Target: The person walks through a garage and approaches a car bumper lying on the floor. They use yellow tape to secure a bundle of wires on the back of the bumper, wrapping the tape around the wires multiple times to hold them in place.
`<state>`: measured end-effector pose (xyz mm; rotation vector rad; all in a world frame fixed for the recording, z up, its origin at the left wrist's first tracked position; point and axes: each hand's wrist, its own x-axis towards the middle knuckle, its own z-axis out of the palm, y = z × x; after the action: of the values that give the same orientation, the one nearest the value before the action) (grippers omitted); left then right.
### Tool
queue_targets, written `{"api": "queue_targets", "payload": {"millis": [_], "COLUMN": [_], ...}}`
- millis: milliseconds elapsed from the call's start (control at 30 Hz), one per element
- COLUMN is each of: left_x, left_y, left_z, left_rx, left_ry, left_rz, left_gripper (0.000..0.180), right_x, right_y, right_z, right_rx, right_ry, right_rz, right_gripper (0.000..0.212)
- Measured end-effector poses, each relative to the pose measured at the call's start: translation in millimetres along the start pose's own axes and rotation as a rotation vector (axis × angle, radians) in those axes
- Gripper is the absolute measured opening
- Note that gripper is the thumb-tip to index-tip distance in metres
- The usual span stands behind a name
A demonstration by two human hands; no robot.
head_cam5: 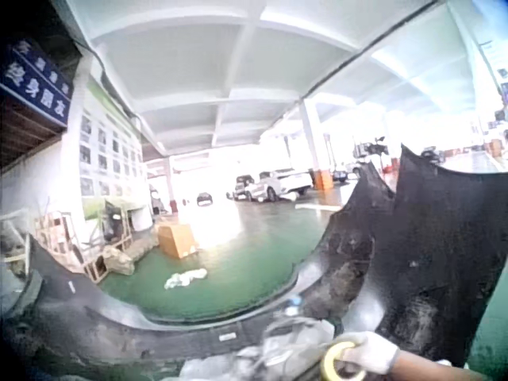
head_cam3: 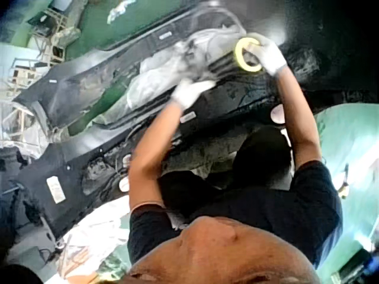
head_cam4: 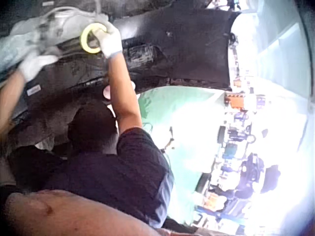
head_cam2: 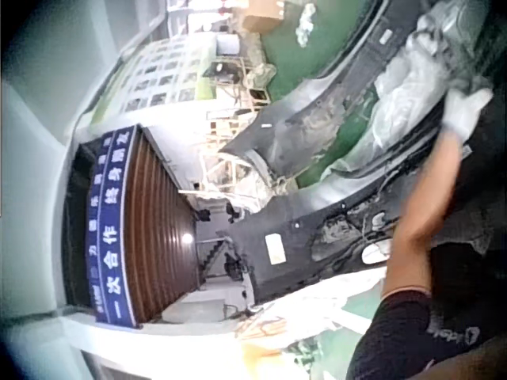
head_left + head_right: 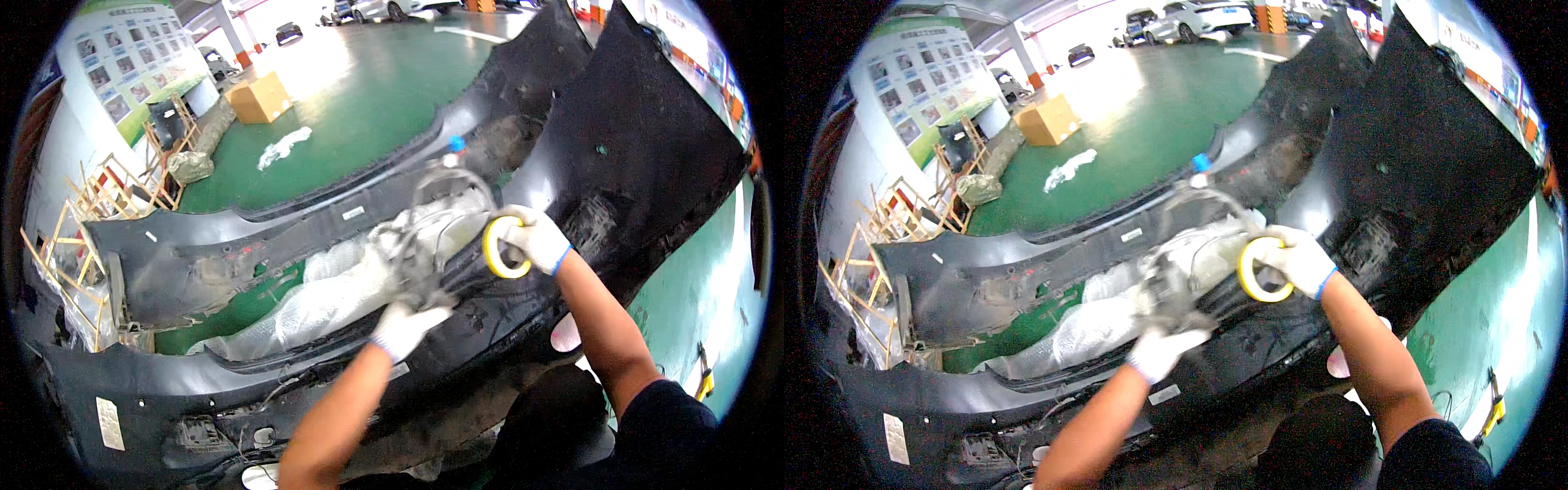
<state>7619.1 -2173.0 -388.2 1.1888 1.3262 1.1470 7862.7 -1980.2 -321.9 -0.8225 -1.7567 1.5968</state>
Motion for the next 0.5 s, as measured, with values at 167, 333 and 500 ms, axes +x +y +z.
{"api": "queue_targets", "payload": {"millis": [167,333,500], "left_x": [94.2,98.9,106.6], "left_y": [3.3,-35.2,-59.3], "left_z": [109.1,176.5,192.0], "left_rx": [-0.415,-0.32,-0.576], "left_ry": [0.051,0.073,0.318], "left_rz": [0.128,0.169,-0.132], "left_gripper": [0.04,0.048,0.049], "right_x": [-27.1,-46.6,-55.7], "right_y": [-24.7,-45.5,-69.0], "right_z": [1.6,28.8,6.8], "right_rx": [0.198,-0.278,-0.379], "right_ry": [0.21,0.119,-0.001], "right_rz": [0.055,0.202,0.136], "right_gripper": [0.028,0.025,0.022]}}
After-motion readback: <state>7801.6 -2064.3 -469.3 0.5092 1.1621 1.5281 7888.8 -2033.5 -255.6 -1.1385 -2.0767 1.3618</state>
